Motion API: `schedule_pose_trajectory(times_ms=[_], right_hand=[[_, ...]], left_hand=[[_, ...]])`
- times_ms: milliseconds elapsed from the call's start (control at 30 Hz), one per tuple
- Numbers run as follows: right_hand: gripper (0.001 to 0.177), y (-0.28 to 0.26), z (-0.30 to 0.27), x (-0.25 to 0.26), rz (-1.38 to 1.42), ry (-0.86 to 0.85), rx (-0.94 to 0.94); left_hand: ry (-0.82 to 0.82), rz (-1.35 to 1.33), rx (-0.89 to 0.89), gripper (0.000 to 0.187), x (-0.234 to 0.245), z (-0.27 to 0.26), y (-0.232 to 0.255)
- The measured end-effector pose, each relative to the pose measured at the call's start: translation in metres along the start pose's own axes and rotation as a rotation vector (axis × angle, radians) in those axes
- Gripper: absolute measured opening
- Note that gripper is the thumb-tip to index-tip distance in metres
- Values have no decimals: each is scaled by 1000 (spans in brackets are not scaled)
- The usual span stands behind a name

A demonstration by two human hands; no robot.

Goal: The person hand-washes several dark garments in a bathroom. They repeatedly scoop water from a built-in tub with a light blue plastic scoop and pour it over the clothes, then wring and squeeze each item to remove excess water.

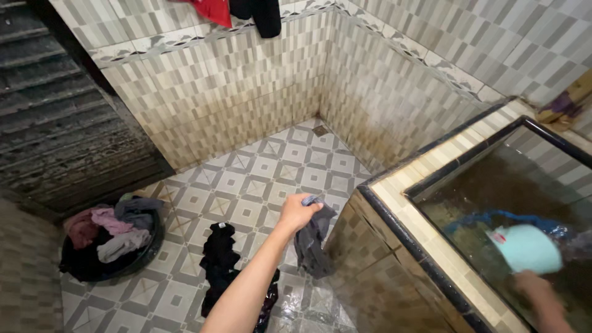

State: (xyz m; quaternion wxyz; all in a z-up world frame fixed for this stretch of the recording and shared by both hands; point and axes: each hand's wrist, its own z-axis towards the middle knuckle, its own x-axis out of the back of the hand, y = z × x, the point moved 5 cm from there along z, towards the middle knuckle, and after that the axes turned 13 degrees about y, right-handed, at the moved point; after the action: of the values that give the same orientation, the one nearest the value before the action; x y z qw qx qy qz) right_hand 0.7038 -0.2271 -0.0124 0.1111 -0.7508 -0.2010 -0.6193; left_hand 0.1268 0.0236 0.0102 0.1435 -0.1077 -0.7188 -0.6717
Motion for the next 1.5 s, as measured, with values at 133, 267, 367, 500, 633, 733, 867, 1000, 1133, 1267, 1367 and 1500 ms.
schedule_pose_trajectory(times_ms=[133,267,367,500,633,733,867,1000,1133,1267,1367,1500], right_hand=[[45,-13,0,-24,456,-160,-34],[45,-41,-3,0,965,-268,-127],[47,-73,-22,43,1150,-313,-79],[57,-131,-91,114,1130,-381,134],[37,-197,-169,168,1398,-569,182],[31,-268,-233,169,1516,-917,357],[41,-361,-319,115,1545,-975,509],[54,-443,-390,52,1569,-852,573],[57,-494,-441,1,1494,-831,496],[52,-517,-463,-30,1326,-733,625],[48,-528,-465,-26,1322,-498,856],[42,-528,-460,-17,1171,-263,1014]], left_hand=[[-54,-38,25,29,-6,-5,0],[-42,-21,-136,29,3,-8,8],[-10,22,-69,31,19,-2,2],[25,-59,-52,31,42,3,-3],[-10,72,-116,33,48,4,-12],[-83,54,-67,31,52,7,-30],[-99,139,-9,28,59,24,-69],[-15,418,-296,20,58,50,-106],[-27,231,48,35,82,57,-169],[-177,348,17,28,105,61,-197],[-104,63,209,34,119,55,-217],[14,-51,322,36,126,50,-230]])
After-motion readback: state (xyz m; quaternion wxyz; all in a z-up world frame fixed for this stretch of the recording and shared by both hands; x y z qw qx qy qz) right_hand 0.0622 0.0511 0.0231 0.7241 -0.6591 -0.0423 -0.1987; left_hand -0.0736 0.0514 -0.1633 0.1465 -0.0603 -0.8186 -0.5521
